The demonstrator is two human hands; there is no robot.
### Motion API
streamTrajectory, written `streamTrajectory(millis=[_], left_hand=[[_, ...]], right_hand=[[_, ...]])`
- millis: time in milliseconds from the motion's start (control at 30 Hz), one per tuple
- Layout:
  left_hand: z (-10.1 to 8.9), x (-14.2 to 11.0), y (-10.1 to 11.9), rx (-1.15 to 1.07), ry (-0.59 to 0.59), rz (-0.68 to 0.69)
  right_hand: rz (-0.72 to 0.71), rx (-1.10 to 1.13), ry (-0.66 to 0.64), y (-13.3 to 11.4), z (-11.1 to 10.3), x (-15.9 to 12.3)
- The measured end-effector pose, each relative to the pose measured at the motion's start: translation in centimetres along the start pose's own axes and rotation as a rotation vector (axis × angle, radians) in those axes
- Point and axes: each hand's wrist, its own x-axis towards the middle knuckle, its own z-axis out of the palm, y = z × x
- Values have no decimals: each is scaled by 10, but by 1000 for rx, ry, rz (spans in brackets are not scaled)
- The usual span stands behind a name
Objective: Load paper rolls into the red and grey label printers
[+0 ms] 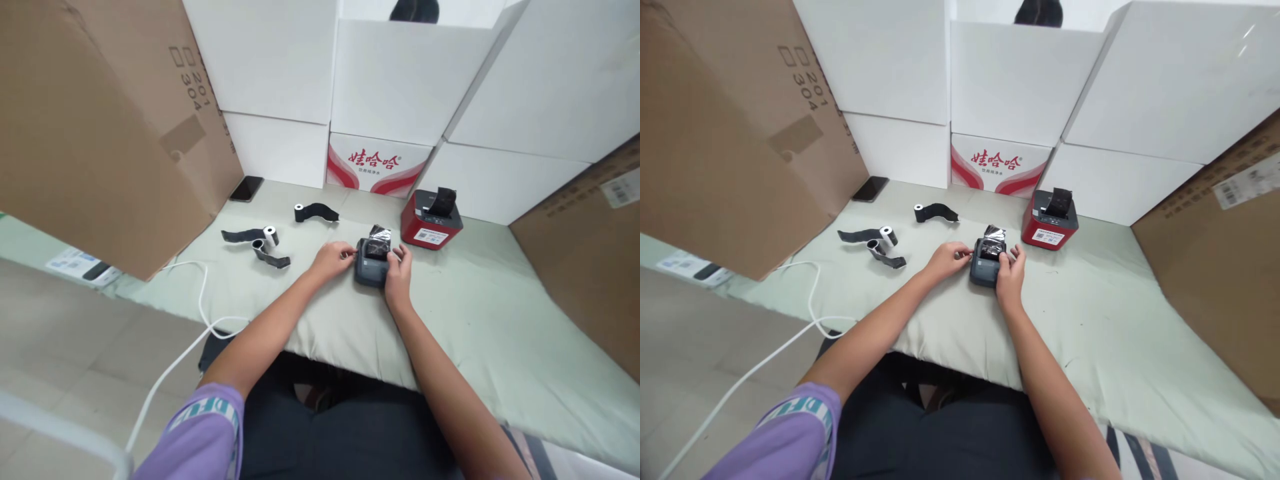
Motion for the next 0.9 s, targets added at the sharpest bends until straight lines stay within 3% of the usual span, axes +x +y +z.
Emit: streamTrajectory(millis=[300, 533, 667, 900], left_hand=[[-7, -7, 7, 159, -173, -114], [-11, -6, 12, 254, -227, -131], [-10, -7, 12, 208, -206, -141], [4, -2, -5, -34, -65, -201]], right_hand=[[40, -94, 57, 1, -8, 8], [-40, -175, 76, -3, -7, 6], [-55, -180, 66, -4, -6, 4], [-153, -103, 120, -8, -8, -10]])
